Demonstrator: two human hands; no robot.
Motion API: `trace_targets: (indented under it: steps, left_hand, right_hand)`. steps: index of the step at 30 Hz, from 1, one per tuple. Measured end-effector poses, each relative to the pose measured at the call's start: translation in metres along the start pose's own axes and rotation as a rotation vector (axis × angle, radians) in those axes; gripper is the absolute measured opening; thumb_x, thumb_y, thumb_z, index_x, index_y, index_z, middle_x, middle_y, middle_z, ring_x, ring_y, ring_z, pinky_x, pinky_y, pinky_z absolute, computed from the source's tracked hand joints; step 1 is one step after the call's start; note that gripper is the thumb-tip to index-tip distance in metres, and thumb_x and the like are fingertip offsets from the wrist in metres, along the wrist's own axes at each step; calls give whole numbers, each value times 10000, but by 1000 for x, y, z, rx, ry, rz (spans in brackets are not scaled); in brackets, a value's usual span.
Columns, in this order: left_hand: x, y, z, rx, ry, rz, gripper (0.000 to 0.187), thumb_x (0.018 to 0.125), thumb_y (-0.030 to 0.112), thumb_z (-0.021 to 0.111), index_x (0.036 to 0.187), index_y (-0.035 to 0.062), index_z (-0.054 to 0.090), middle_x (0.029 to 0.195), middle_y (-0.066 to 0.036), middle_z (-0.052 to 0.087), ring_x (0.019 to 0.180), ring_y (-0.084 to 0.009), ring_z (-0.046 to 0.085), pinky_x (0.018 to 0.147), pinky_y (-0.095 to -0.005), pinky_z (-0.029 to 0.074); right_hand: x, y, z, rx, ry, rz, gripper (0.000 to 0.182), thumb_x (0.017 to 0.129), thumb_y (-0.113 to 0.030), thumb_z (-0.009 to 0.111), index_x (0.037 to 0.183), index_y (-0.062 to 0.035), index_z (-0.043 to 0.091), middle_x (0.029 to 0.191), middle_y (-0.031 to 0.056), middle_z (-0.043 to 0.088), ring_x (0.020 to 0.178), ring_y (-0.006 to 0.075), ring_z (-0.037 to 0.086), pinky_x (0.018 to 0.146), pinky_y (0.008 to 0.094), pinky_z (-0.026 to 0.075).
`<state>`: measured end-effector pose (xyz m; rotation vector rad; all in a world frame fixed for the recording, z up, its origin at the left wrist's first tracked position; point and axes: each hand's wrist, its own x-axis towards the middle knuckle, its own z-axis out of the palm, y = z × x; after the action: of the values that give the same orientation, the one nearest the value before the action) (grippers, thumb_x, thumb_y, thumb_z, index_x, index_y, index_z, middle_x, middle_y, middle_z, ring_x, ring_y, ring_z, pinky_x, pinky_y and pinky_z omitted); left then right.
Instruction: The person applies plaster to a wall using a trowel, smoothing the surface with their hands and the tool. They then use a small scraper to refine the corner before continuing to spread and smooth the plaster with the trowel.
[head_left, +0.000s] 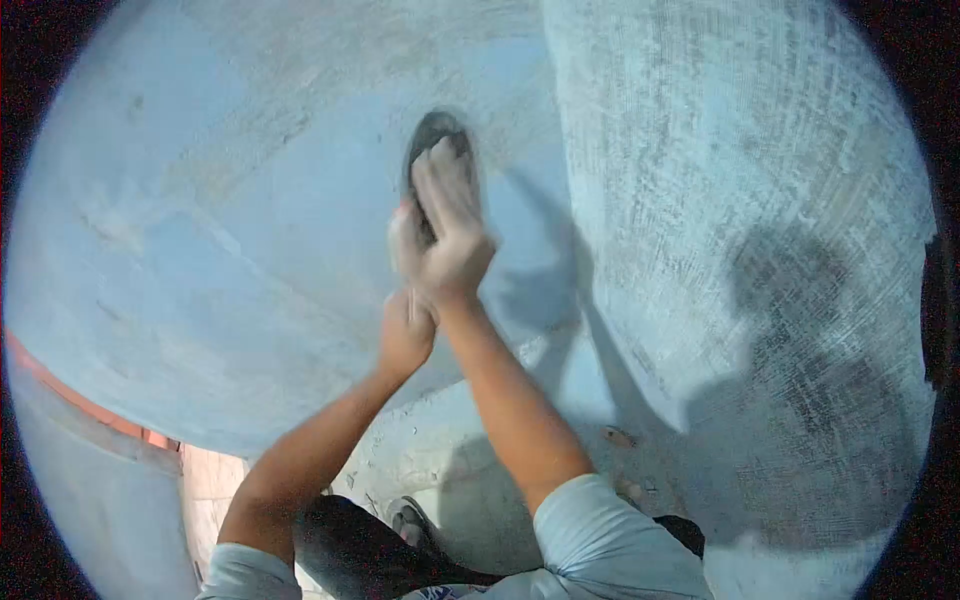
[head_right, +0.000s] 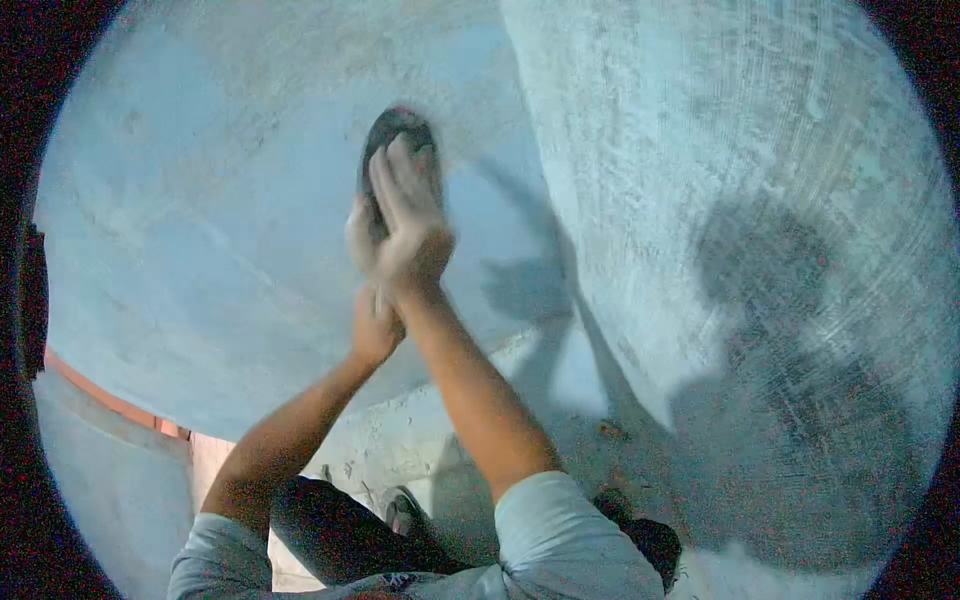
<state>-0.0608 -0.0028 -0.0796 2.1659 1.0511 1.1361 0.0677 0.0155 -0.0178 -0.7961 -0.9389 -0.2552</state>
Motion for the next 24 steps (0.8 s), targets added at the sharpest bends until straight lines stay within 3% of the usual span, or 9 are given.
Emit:
trace_targets:
  steps: [2, 4, 5, 9, 12, 17, 19, 22, 24]
  left_hand:
    - [-7, -3, -8, -8, -5, -89, 511, 1104, 318, 391, 783, -34, 577, 643, -171, 548, 594, -315, 521, 592, -458, 420]
    - [-2, 2, -15, 0, -46, -181, 518, 1108, 327, 386, 789, -36, 571, 643, -176, 546, 585, -318, 508, 588, -464, 419]
    - [17, -2, -9, 65, 9, 46, 527, 1115, 319, 389, 781, -51, 562, 635, -205, 549, 573, -336, 489, 582, -477, 412]
    - [106, 76, 11, 146, -52, 121, 524, 1121, 314, 378, 811, -72, 547, 643, -243, 544, 571, -358, 471, 595, -494, 408]
    - [93, 86, 7, 72, -76, 41, 517, 1122, 322, 378, 831, -65, 559, 633, -228, 528, 570, -330, 477, 598, -485, 413]
    - [23, 33, -22, 15, -74, -51, 511, 1118, 326, 372, 823, -46, 562, 613, -181, 527, 559, -279, 487, 557, -448, 413]
    - [29, 43, -16, 63, -36, -133, 502, 1118, 310, 379, 827, -59, 554, 610, -194, 514, 556, -274, 495, 568, -449, 420]
    - [84, 63, 2, 111, -42, 45, 518, 1118, 350, 393, 844, -66, 537, 605, -184, 489, 568, -255, 510, 590, -444, 430]
    - [92, 86, 4, 95, -81, -45, 535, 1119, 371, 389, 840, -64, 531, 604, -173, 479, 576, -251, 518, 596, -444, 432]
  right_hand:
    - [-25, -1, 7, 15, -48, -40, 472, 844, -163, 670, 1269, 34, 727, 1376, 309, 641, 1346, 500, 564, 1144, 565, 451]
    - [-3, 1, 5, 8, 15, -97, 452, 861, -155, 664, 1267, 33, 727, 1361, 319, 645, 1322, 500, 585, 1129, 534, 474]
    - [15, 6, 7, -8, 79, -110, 437, 871, -153, 664, 1260, 36, 729, 1346, 324, 651, 1310, 490, 599, 1114, 512, 490]
    - [101, 29, 4, 22, 220, -155, 400, 895, -153, 669, 1234, 49, 735, 1306, 336, 665, 1272, 452, 642, 1064, 449, 533]
    - [103, 26, 4, 29, 211, -126, 404, 893, -174, 676, 1227, 44, 740, 1300, 337, 667, 1267, 446, 647, 1062, 452, 534]
    - [25, -10, 9, 4, 34, -89, 388, 886, -188, 667, 1199, 22, 763, 1224, 311, 715, 1265, 479, 636, 1141, 532, 457]
    - [42, -1, 6, 20, 114, -135, 381, 894, -186, 668, 1197, 26, 763, 1232, 313, 711, 1255, 460, 650, 1122, 505, 481]
    - [87, 21, 6, 18, 226, -160, 360, 920, -161, 677, 1211, 36, 756, 1249, 304, 704, 1189, 378, 710, 1013, 389, 567]
    - [108, 28, 0, 26, 269, -142, 367, 917, -162, 682, 1218, 36, 752, 1244, 294, 711, 1216, 387, 695, 1039, 413, 550]
